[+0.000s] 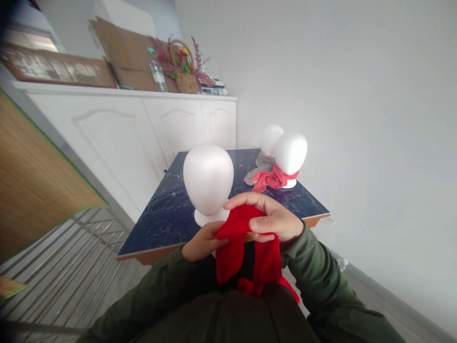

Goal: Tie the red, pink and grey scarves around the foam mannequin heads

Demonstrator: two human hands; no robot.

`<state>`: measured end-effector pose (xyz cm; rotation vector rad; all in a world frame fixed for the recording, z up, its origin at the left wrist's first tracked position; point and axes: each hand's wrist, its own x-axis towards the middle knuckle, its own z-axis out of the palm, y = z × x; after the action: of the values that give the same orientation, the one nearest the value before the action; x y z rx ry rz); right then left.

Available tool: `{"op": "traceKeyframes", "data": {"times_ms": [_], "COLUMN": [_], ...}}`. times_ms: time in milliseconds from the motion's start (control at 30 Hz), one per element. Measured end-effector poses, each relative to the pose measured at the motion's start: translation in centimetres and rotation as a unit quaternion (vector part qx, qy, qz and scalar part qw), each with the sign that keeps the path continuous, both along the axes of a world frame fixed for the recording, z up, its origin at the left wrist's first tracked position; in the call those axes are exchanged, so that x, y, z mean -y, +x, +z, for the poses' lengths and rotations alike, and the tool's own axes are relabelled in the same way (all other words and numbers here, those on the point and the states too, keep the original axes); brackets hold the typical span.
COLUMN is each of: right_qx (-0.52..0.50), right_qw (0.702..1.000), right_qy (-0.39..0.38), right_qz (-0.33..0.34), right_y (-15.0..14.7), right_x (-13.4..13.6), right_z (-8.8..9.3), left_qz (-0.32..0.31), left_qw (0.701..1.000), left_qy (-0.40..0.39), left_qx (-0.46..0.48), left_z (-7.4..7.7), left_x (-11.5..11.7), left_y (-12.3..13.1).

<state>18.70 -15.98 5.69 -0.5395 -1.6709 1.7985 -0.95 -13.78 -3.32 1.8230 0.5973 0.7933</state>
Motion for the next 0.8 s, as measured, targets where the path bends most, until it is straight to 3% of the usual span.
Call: {"op": "traceKeyframes", "data": {"times_ms": [133,267,367,467,567,667,733,800], "right_qx": [0.012,0.014,0.052,0.086,0.106,0.132,0.15,0.163], "right_qw": [0.998,0.992,0.983,0.975,0.97,0.963,0.954,0.939], "right_qy": [-0.01,0.017,0.046,0.064,0.076,0.102,0.137,0.177], "right_qz": [-0.061,-0.126,-0.171,-0.197,-0.206,-0.213,-0.222,-0.245], "right_y": [0.8,1.2,1.0,0.7,0.5,0.3,0.3,0.3], "right_x": [-0.5,-1.0,-1.0,-0.9,-0.9,-1.1,-1.3,-1.5], "right_z": [-0.1,-0.2,-0.3,-0.5,-0.8,-0.9,-0.9,-0.8], "left_qz": [0.118,0.254,0.273,0.24,0.279,0.383,0.326,0.159], "left_qw": [0.988,0.927,0.895,0.9,0.921,0.923,0.934,0.956], "left_qy": [0.082,0.241,0.294,0.296,0.223,0.029,-0.123,-0.227], "left_qx": [-0.061,-0.134,-0.195,-0.211,-0.154,-0.01,0.078,0.101], "left_z": [0.1,1.0,1.9,2.3,2.1,2.0,2.4,2.9], "left_x": [0.3,0.7,1.0,1.3,1.3,1.5,1.7,1.8], "left_y": [-1.6,-3.6,-4.6,-5.3,-5.7,-5.9,-6.0,-6.1]}}
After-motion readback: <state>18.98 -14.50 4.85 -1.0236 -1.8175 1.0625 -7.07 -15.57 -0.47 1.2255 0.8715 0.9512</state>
